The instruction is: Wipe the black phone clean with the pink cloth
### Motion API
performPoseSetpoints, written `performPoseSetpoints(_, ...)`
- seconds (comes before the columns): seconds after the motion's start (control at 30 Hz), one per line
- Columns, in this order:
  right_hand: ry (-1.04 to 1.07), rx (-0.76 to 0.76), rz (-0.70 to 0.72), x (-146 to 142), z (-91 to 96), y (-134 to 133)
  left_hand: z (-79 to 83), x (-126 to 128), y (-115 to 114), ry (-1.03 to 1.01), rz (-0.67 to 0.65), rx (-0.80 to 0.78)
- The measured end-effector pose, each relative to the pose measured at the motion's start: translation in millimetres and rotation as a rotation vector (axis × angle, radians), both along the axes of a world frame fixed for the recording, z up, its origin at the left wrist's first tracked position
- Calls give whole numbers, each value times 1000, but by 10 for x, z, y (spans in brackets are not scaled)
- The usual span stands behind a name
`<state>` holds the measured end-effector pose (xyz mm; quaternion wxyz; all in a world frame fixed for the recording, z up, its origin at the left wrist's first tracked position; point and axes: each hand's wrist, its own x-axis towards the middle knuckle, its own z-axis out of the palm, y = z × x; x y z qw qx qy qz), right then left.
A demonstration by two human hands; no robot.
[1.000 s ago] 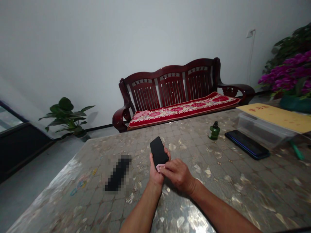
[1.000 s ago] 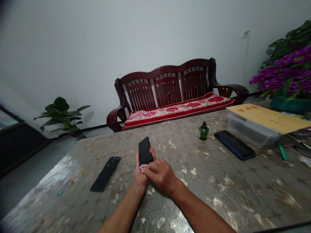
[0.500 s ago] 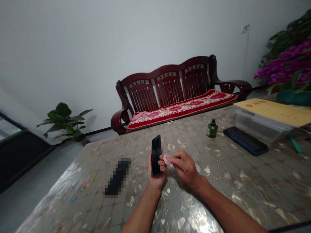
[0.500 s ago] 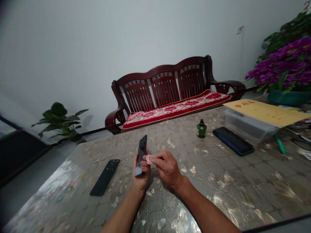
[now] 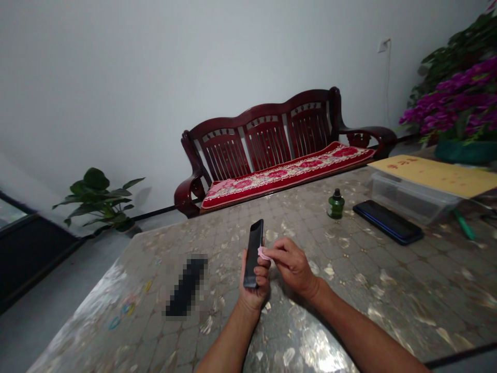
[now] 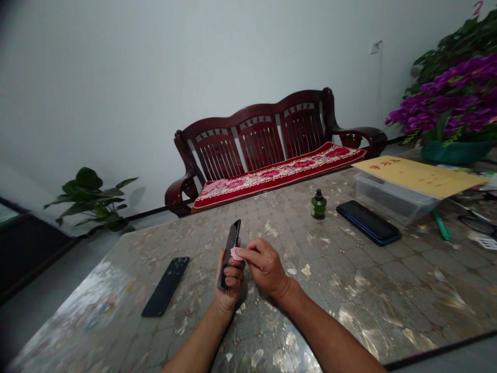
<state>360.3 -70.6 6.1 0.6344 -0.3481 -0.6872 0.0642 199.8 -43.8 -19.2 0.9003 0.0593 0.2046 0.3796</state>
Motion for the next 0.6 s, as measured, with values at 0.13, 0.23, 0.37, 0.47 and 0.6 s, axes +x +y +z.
performPoseSetpoints(0.13,39,-41,19,26,-4,3,24,-16,38,-4,-23,2)
performPoseSetpoints(0.23,92,-128,21,52,-22,19,110,-26,87,-16,-76,-18)
performPoseSetpoints(0.37,366,-359,-80,84,-58,88,204,18,156,79,-147,-19)
performPoseSetpoints(0.47,638,-585,-39,90,-76,135,170,82,199,161,-156,-43)
performPoseSetpoints(0.6,853,-774,84,53,-79,136,54,141,256,236,-131,-45)
